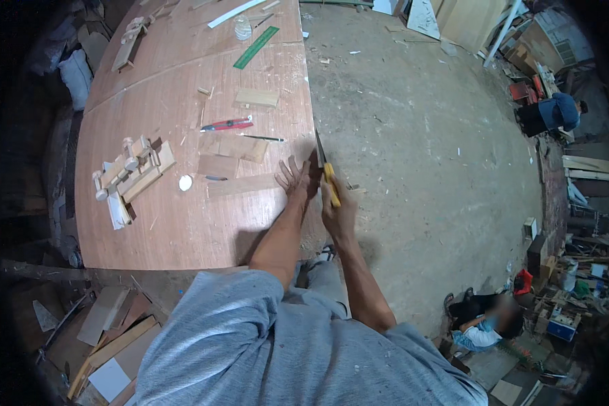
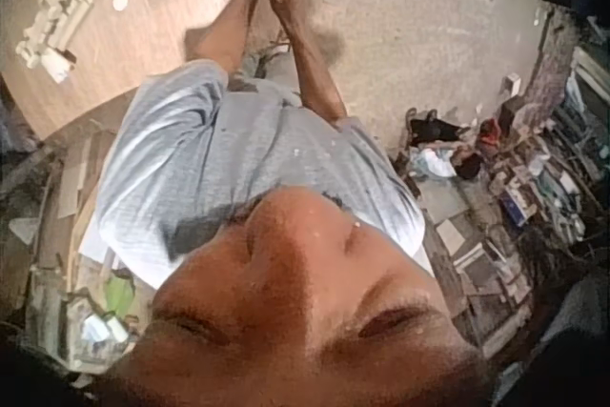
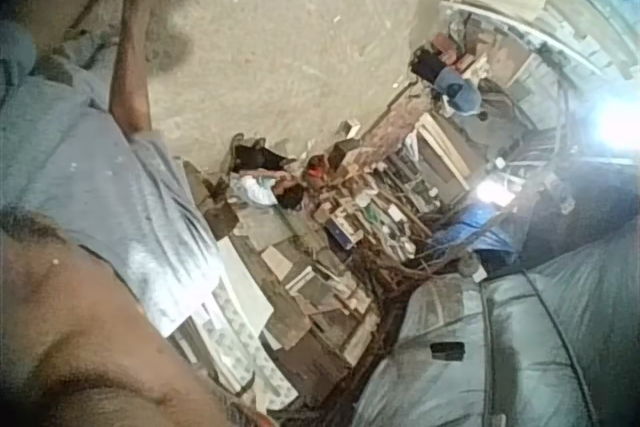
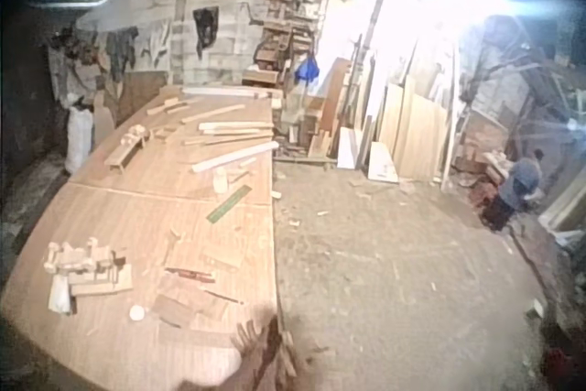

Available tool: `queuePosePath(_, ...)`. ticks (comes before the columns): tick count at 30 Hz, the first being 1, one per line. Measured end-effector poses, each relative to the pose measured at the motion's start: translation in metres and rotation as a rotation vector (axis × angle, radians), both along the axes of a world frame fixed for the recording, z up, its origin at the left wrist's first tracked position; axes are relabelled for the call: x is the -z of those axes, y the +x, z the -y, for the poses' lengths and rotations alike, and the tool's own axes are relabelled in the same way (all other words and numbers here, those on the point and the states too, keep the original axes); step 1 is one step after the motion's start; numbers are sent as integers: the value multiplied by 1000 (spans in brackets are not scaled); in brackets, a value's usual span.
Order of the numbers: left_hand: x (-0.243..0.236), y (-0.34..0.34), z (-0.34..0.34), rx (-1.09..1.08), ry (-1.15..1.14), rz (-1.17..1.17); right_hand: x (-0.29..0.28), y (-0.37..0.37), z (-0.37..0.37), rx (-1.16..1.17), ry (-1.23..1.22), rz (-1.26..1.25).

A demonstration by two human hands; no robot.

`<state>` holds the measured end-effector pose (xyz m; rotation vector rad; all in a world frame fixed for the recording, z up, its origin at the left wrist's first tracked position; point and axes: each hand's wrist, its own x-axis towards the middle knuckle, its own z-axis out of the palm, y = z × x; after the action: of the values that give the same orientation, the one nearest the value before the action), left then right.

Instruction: The person marks measurements on wooden pieces with a pencil, aligns and fits the pieces together by hand, and saws a wooden plank with a handsaw.

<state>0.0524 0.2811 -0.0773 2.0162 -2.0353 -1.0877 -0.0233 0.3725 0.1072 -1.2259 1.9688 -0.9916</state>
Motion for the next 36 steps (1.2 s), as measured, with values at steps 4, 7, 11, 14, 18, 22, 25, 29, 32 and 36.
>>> queuePosePath(4, -21, -15, -7, 45, 57, 70, -7, -1, -58, 9, -277, -63)
queuePosePath(7, 21, 17, -6, 49, -198, 22, -48, 30, -29, -88, -159, 118)
queuePosePath(11, 12, 6, 0, 52, -156, -16, -28, 26, -50, -16, -208, -19)
queuePosePath(14, -6, 1, -5, 7, -55, 83, -44, -1, -63, 20, -99, 39)
queuePosePath(18, -11, -6, 5, 38, 28, 98, -26, 1, -41, 7, -129, -68)
queuePosePath(22, 12, 4, 7, 6, 62, 13, -3, 10, -13, 19, -51, -38)
queuePosePath(25, 5, 1, 0, 33, 84, 67, -1, 8, -34, -9, -213, -80)
queuePosePath(29, -1, -5, 9, -37, 140, -54, -13, 6, -11, 31, -158, -51)
queuePosePath(32, 14, 2, 5, 62, -68, -42, -9, 10, -14, 49, -39, -44)
queuePosePath(36, 22, 11, -2, -109, -58, -94, -9, 13, -47, -18, -236, -53)
